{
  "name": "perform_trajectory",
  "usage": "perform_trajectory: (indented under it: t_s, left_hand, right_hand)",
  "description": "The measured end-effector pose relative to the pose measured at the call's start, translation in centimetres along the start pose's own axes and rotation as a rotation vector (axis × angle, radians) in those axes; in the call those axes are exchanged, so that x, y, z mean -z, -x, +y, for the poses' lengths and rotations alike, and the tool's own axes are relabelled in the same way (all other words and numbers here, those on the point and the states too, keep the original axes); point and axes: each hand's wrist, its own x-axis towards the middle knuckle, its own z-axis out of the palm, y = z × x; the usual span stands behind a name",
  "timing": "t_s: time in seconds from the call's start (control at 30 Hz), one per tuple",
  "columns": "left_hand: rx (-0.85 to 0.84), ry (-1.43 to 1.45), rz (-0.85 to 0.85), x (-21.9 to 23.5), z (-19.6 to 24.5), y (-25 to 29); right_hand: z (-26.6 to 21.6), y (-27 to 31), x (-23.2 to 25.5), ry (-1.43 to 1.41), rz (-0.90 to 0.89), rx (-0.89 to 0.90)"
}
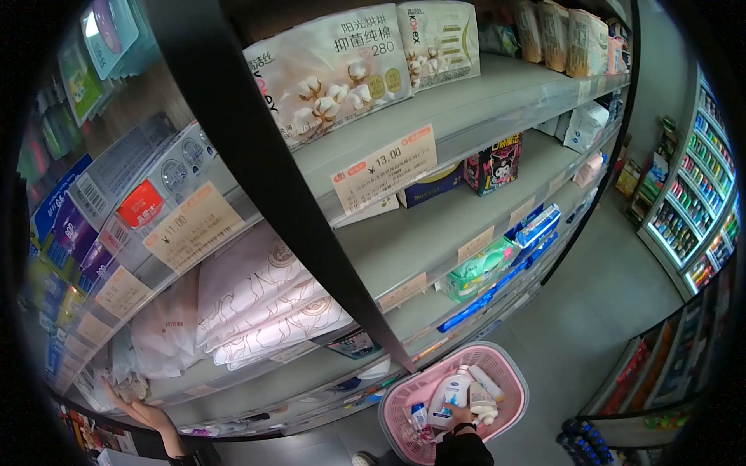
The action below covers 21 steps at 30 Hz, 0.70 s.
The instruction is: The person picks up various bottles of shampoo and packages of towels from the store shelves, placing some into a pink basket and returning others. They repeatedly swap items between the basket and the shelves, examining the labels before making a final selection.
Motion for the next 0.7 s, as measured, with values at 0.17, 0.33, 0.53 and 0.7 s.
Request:
perform_trajectory:
  t_s: [0.17, 0.33, 0.53, 0.7]
  left_hand:
    - [0.012, 0.013, 0.000, 0.2, -0.3, 0.1]
    - [-0.001, -0.037, -0.022, 0.5, -0.6, 0.1]
    - [0.002, -0.028, -0.036, 0.8, -0.3, -0.2]
    - [0.040, -0.045, -0.073, 1.6, -0.1, 0.2]
  right_hand:
    - [-0.8, 3.0, -2.4, -0.057, -0.063, 0.059]
    - [-0.7, 0.2, -2.4, 0.275, -0.003, -0.163]
    - [-1.7, 4.8, -2.9, -0.050, -0.217, -0.431]
    - [-5.1, 16.2, -4.9, -0.058, -0.287, -0.151]
